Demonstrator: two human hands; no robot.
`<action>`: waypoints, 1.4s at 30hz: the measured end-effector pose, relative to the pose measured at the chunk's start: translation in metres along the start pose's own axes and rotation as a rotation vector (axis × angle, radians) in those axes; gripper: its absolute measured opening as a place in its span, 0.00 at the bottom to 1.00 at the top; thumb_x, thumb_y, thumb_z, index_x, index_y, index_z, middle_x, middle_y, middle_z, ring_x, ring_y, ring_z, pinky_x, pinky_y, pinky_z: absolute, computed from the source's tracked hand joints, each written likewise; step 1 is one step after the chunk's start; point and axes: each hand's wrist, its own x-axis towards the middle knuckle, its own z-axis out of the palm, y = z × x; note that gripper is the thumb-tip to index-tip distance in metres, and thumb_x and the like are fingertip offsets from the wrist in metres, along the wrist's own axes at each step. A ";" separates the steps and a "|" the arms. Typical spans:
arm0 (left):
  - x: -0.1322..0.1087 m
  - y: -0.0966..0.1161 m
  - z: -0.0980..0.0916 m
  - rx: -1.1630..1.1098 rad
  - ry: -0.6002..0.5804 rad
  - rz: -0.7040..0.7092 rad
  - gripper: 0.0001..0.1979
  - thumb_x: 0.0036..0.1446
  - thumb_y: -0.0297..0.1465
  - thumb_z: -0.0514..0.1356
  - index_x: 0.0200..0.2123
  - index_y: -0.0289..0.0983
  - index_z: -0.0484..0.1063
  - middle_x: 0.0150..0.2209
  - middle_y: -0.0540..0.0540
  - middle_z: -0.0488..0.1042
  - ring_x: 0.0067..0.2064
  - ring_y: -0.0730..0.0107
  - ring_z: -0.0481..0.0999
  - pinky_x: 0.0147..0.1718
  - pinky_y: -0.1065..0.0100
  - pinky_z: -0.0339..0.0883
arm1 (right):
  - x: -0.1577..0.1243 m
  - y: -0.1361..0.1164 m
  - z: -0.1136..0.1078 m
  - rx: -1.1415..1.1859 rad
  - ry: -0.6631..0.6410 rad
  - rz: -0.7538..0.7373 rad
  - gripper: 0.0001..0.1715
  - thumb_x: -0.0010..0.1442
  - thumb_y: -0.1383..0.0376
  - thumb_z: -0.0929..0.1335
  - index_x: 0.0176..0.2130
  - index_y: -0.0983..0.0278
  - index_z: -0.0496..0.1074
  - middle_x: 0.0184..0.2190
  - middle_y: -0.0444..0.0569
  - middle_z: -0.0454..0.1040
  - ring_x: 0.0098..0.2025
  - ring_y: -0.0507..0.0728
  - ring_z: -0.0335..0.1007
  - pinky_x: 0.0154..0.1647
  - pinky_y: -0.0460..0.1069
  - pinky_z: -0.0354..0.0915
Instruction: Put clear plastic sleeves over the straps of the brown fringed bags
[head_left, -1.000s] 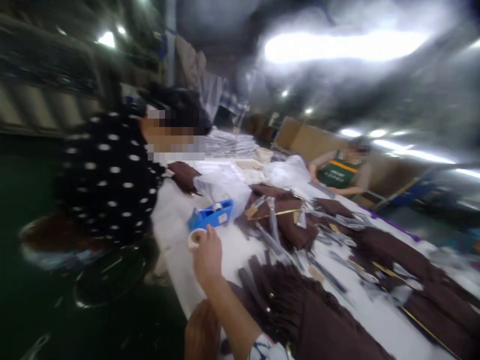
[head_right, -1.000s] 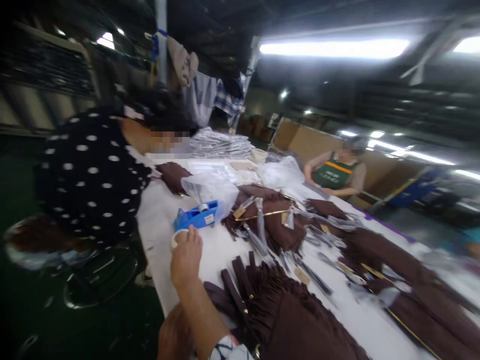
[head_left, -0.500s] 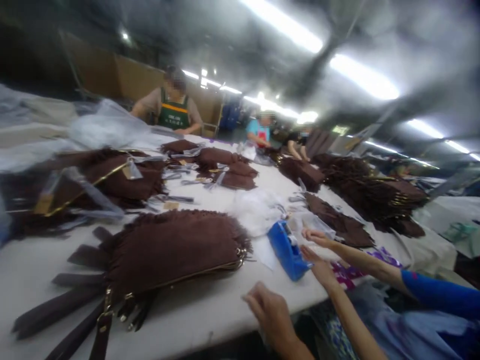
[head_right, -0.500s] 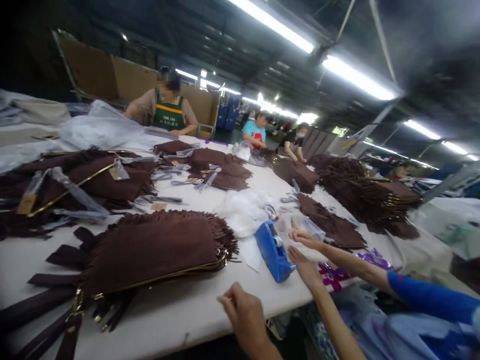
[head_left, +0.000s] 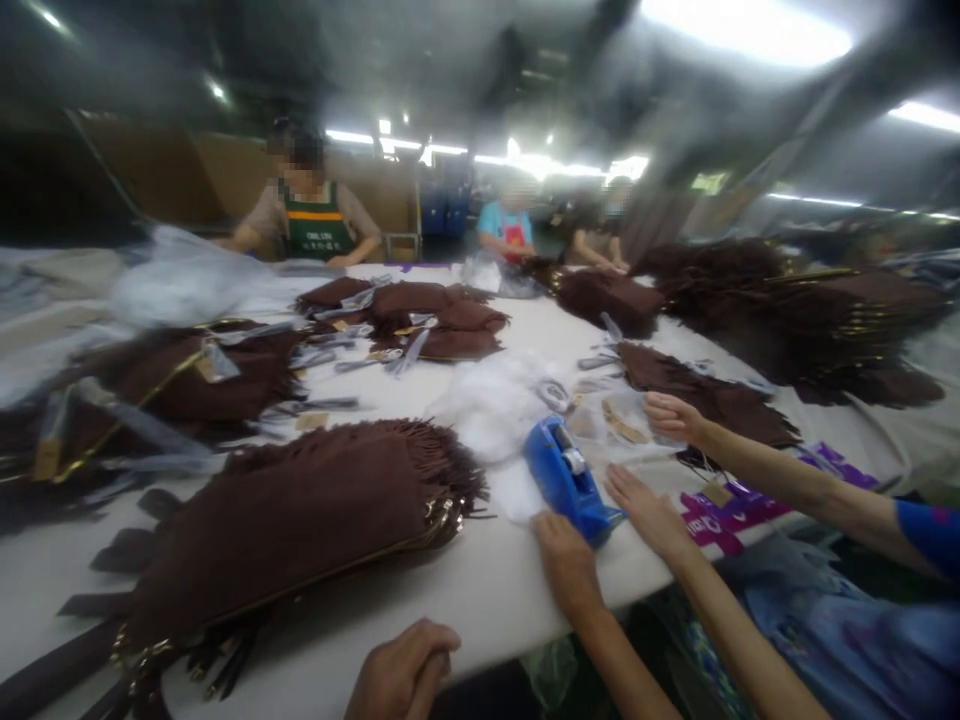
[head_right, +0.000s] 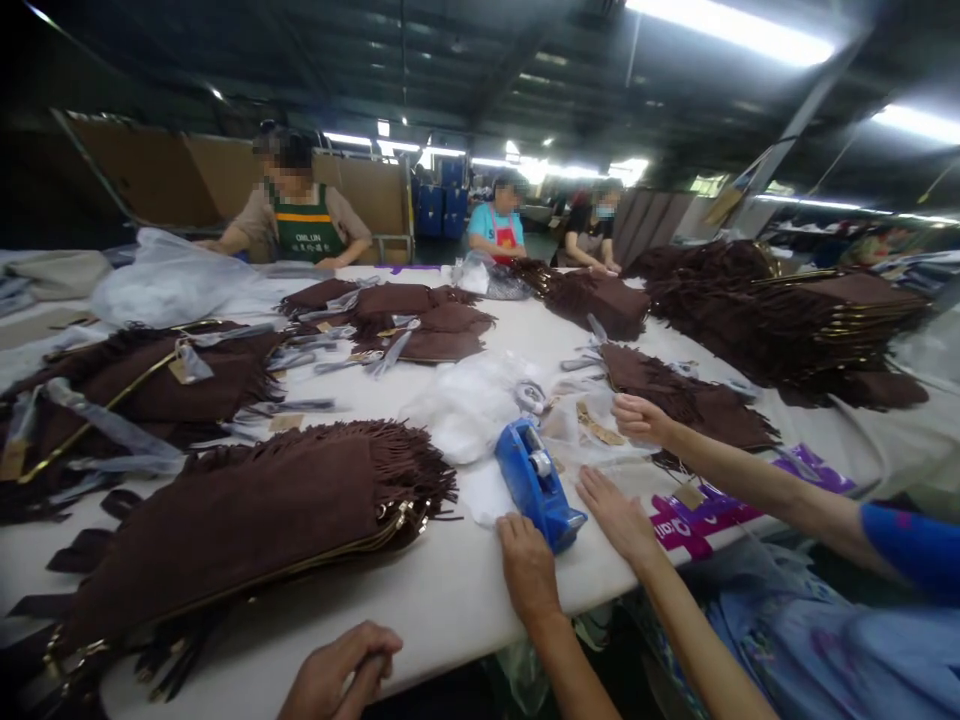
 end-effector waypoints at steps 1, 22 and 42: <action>0.011 0.003 0.002 -0.003 -0.040 -0.017 0.13 0.65 0.36 0.48 0.38 0.41 0.72 0.27 0.47 0.72 0.27 0.70 0.72 0.28 0.74 0.67 | -0.001 0.003 0.001 0.008 -0.002 0.009 0.14 0.66 0.72 0.58 0.40 0.62 0.70 0.36 0.51 0.75 0.39 0.58 0.70 0.42 0.50 0.64; 0.142 -0.022 0.093 0.419 -0.219 0.074 0.29 0.58 0.23 0.52 0.63 0.39 0.53 0.54 0.41 0.69 0.54 0.55 0.66 0.56 0.52 0.62 | -0.008 0.018 0.005 0.312 -0.035 0.117 0.14 0.69 0.64 0.57 0.44 0.64 0.68 0.41 0.54 0.75 0.45 0.60 0.70 0.46 0.52 0.64; 0.063 0.023 0.008 -0.582 -0.082 -0.491 0.11 0.42 0.32 0.70 0.27 0.33 0.73 0.27 0.50 0.73 0.30 0.70 0.69 0.31 0.71 0.60 | 0.005 -0.049 -0.087 1.252 -0.509 0.505 0.21 0.59 0.47 0.65 0.31 0.62 0.70 0.22 0.43 0.68 0.28 0.54 0.66 0.32 0.47 0.62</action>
